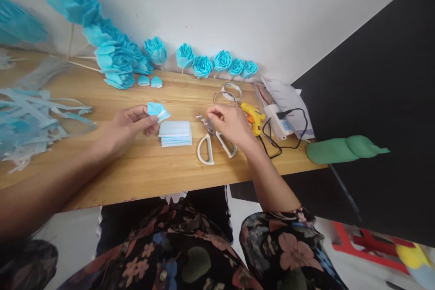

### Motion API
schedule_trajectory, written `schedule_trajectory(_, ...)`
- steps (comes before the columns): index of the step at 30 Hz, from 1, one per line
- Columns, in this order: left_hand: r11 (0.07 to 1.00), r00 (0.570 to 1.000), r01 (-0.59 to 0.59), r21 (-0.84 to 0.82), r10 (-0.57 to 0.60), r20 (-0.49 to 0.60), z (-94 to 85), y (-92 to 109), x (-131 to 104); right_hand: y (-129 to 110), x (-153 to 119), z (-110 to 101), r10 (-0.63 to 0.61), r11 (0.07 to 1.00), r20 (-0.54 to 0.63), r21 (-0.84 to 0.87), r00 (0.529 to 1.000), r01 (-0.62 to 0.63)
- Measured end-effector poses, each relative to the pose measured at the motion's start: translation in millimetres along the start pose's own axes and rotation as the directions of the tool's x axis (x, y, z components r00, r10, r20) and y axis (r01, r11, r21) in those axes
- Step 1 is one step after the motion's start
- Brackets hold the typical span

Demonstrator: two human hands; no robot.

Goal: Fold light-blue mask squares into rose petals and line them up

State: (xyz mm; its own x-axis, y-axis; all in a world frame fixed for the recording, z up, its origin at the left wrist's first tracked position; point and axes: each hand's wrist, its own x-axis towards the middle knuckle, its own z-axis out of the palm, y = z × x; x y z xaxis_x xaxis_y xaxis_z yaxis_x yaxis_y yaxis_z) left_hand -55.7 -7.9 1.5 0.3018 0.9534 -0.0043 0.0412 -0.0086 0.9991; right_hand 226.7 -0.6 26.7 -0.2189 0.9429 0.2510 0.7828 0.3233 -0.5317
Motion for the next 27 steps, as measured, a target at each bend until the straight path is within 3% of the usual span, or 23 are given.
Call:
schedule_trajectory(5, 1.0, 1.0, 0.015, 0.026, -0.015, -0.014, 1.3, 1.4, -1.2, 7.5, -25.0, 13.5, -0.013, 0.981, 0.061, -0.191, 0.998, 0.025)
schedule_trajectory(11, 0.998, 0.999, 0.025, 0.06, -0.023, -0.03, 2.1, 3.6, -1.9, 8.4, -27.1, 32.4, -0.061, 0.961, -0.049, -0.272, 0.997, 0.045)
schedule_trajectory(17, 0.999, 0.999, 0.02, 0.049, -0.019, -0.034, 0.9, 0.4, 0.0, 20.9, -26.5, 40.2, 0.072, 0.996, -0.099, -0.04, 0.992, -0.076)
schedule_trajectory(22, 0.999, 1.0, 0.013, 0.04, -0.012, -0.025, 1.0, -0.6, 0.3, 25.3, -27.0, 41.7, 0.214, 0.95, -0.16, 0.265, 0.964, -0.167)
schedule_trajectory(25, 1.0, 1.0, 0.012, 0.027, -0.011, -0.01, 0.8, -1.3, 0.8, 11.8, -26.7, 35.3, 0.156, 0.955, -0.246, 0.287, 0.957, -0.082)
schedule_trajectory(27, 1.0, 1.0, 0.02, 0.02, -0.02, 0.0, 0.4, -1.7, 1.2, -4.7, -22.9, 28.9, 0.001, 0.982, -0.293, 0.18, 0.956, 0.054)
